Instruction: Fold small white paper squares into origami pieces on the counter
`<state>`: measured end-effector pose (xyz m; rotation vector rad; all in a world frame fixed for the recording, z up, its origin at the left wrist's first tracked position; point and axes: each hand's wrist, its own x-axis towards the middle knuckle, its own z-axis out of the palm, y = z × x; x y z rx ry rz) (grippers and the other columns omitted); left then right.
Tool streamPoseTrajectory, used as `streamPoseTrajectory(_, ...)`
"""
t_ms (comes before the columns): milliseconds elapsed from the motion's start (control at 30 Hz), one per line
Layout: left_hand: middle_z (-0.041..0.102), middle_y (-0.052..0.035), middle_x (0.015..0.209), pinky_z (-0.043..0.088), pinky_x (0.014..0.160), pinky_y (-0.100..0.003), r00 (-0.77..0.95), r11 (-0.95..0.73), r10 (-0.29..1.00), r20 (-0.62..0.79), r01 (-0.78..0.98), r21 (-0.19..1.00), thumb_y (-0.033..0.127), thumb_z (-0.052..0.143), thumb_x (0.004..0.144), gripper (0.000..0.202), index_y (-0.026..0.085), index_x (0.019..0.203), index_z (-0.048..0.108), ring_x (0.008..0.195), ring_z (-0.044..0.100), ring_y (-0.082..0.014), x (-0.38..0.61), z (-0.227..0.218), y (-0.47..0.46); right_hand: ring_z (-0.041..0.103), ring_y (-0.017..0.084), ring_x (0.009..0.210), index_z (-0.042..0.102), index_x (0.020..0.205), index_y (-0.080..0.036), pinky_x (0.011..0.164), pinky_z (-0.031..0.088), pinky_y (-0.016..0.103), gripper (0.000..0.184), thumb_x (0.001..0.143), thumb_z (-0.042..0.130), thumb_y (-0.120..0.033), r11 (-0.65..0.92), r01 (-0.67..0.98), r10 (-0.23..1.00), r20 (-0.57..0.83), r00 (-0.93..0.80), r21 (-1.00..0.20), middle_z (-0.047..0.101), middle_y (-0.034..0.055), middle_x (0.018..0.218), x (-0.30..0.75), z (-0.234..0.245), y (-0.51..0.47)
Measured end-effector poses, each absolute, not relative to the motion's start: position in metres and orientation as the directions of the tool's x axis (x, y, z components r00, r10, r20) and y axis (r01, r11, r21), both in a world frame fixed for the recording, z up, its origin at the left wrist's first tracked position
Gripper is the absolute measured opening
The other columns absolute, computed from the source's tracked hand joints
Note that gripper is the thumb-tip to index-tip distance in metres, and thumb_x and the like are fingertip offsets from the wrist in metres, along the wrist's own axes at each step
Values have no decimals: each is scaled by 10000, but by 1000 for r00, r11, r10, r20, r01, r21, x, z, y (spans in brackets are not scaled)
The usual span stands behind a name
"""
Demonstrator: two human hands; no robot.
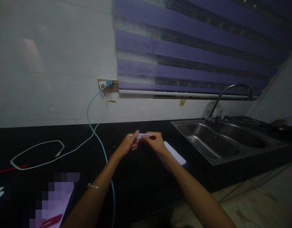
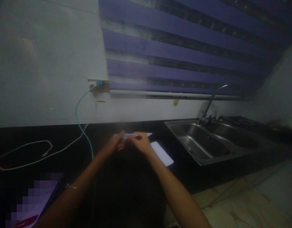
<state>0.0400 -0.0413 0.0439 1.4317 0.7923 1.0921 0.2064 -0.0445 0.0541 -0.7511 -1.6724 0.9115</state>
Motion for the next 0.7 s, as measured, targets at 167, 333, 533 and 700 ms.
streamPoseTrajectory(167,304,87,414,274,341,-190,402,-130,896,187,-166,978,603,531,804,483,170,603,451,326,273,-47,36,40,-36,526,108,524,698,876,-163,504,411,228,255,785,663,-398,481,-63,839,479,-259,-875,635,10,651,205,47,-38)
streamPoseTrajectory(333,432,53,563,304,384,-186,481,-136,855,194,-153,979,478,592,816,334,146,840,562,412,350,-56,36,42,-41,528,112,528,681,870,-153,502,421,232,236,795,649,-375,461,-131,837,479,-266,-878,610,6,636,206,41,-31)
streamPoseTrajectory(533,495,32,601,330,450,-206,480,-230,857,189,27,973,449,574,832,302,147,838,585,465,429,-74,32,48,-41,549,124,589,666,952,-165,516,439,231,212,784,600,-277,442,-111,848,455,-271,-890,637,29,757,209,42,-29)
streamPoseTrajectory(700,514,23,587,334,466,-213,476,-241,867,145,148,959,461,580,816,329,135,774,606,487,453,-88,29,47,-39,532,116,572,659,896,-152,528,425,217,188,743,554,-182,438,40,871,413,-266,-898,623,14,715,210,34,-22)
